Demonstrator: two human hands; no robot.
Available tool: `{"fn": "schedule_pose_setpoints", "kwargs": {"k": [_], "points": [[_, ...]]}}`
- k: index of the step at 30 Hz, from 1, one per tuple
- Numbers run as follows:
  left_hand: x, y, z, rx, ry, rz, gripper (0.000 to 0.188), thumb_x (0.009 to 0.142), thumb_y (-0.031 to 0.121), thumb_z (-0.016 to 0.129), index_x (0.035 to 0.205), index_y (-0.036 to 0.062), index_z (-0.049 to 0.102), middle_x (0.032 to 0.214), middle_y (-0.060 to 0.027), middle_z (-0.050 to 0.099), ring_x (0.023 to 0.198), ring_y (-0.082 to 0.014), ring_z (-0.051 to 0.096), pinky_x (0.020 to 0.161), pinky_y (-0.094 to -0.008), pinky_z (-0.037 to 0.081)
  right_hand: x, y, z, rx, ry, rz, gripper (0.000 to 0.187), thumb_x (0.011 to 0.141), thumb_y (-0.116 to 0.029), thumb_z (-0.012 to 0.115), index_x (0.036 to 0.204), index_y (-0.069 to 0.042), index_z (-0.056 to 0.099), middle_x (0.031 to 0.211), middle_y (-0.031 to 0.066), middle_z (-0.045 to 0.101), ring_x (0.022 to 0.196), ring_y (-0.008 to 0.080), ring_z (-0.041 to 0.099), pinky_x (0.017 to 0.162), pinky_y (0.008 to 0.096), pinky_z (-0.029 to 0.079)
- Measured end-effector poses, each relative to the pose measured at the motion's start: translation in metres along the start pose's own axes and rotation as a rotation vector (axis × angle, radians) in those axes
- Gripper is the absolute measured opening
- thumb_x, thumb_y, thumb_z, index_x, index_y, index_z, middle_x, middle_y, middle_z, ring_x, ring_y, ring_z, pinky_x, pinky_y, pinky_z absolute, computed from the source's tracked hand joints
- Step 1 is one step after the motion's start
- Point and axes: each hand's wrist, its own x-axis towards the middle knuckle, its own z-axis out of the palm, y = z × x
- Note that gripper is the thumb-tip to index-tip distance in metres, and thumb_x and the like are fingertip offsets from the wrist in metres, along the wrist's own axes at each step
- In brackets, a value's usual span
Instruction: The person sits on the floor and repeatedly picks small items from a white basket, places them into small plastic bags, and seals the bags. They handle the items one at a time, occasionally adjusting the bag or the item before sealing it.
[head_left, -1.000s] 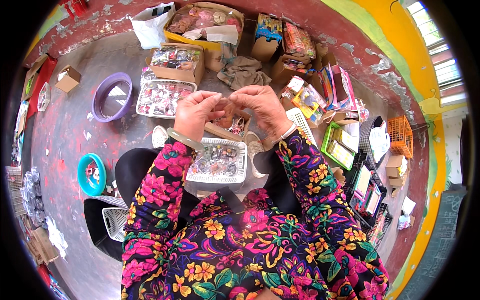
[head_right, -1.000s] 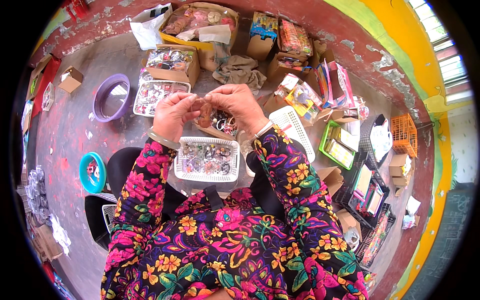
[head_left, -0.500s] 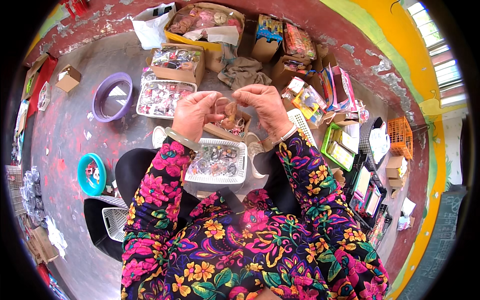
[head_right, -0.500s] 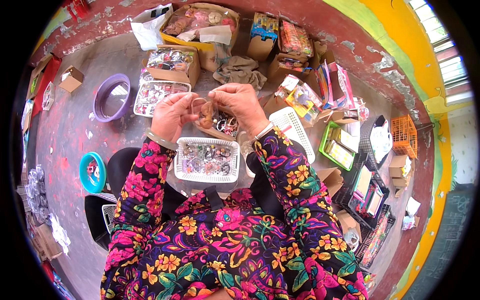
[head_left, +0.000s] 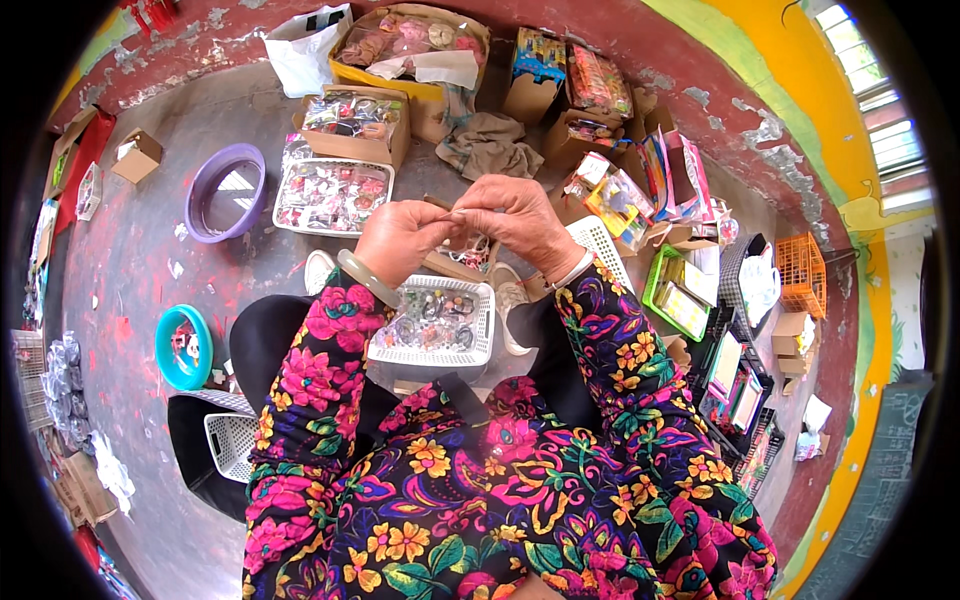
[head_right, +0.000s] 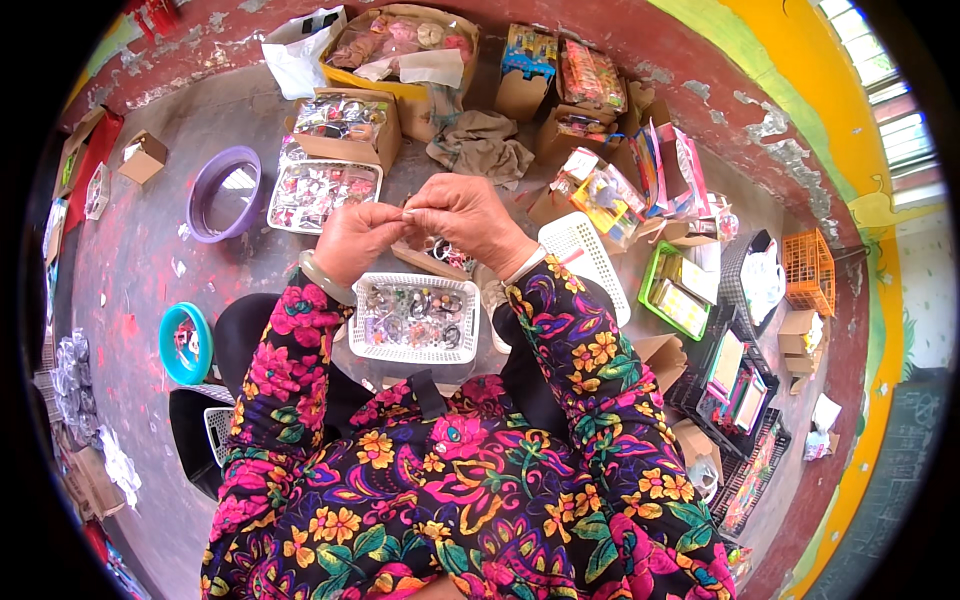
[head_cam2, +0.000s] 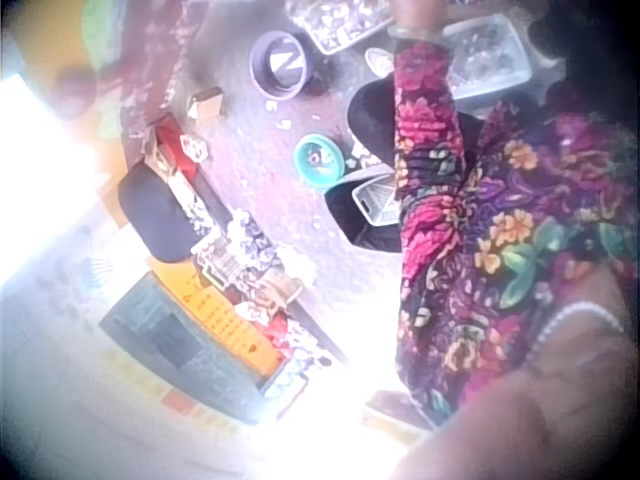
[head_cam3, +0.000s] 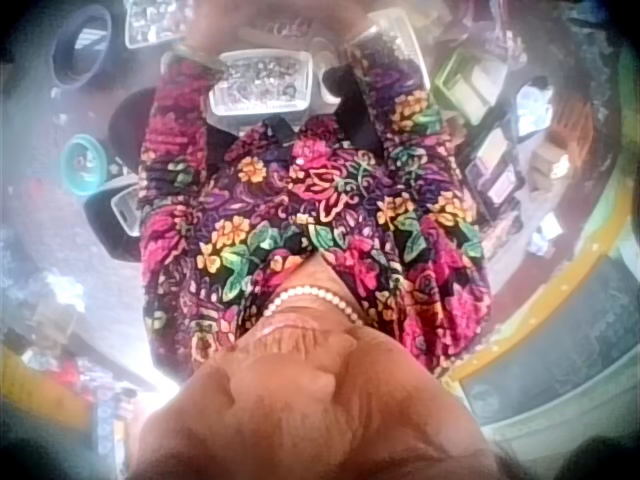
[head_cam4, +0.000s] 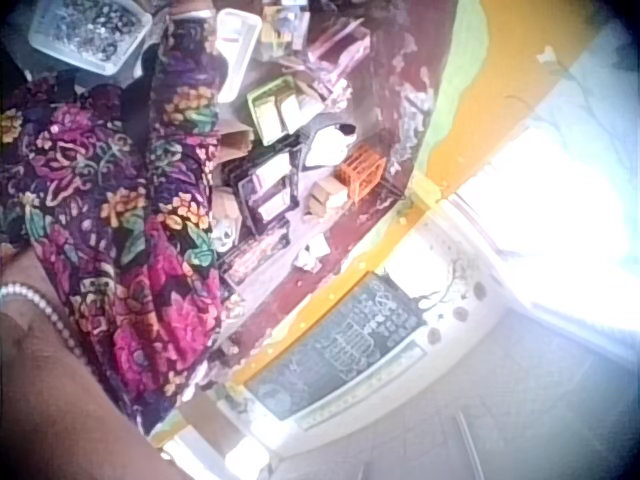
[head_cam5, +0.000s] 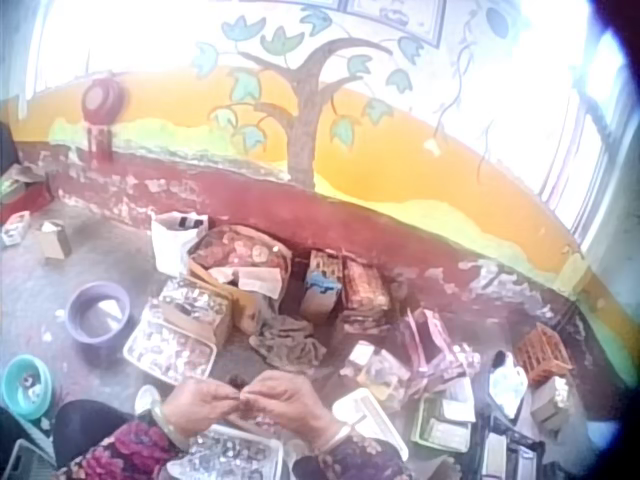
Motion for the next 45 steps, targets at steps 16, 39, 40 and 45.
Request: {"fn": "schedule_pose_setpoints", "kwargs": {"k": [16,39,40,45], "points": [[-0.006,0.016,-0.016,-0.446,-0.025,-0.156,0.021,0.083,0.012,0.057,0.096,-0.0035,0.062,0.086,-0.0070,0.065,0.080,-0.0091,0.057,0.074,-0.0203,0.043,-0.002,-0.012,-0.008,0.218,0.167,0.207,0.011,0.077,-0.010,0.063,0.080,0.001,0.066,0.073,0.0011,0.060,0.069,0.0077,0.053,0.064,0.0206,0.041],[-0.006,0.009,-0.014,-0.534,0.071,-0.143,0.019,0.084,0.011,0.056,0.094,-0.0040,0.062,0.084,-0.0081,0.064,0.076,-0.0098,0.058,0.070,-0.0209,0.045,-0.002,-0.007,-0.002,0.419,0.188,0.382,0.015,0.078,-0.016,0.063,0.083,-0.002,0.063,0.074,0.0010,0.060,0.069,0.0070,0.051,0.065,0.0215,0.040],[-0.005,0.012,-0.013,-0.547,0.084,-0.149,0.019,0.084,0.011,0.055,0.094,-0.0047,0.061,0.083,-0.0087,0.064,0.076,-0.0108,0.058,0.071,-0.0220,0.046,-0.001,-0.008,-0.002,0.433,0.206,0.371,0.014,0.079,-0.015,0.063,0.082,-0.002,0.063,0.073,0.0012,0.060,0.069,0.0071,0.051,0.065,0.0215,0.040],[-0.004,0.011,-0.008,-0.631,0.115,-0.172,0.018,0.084,0.012,0.056,0.090,-0.0034,0.062,0.082,-0.0081,0.064,0.073,-0.0086,0.057,0.067,-0.0205,0.044,0.000,0.000,-0.010,0.356,0.174,0.329,0.011,0.081,-0.011,0.060,0.083,-0.001,0.062,0.075,0.0005,0.060,0.069,0.0054,0.052,0.064,0.0190,0.042]]}}
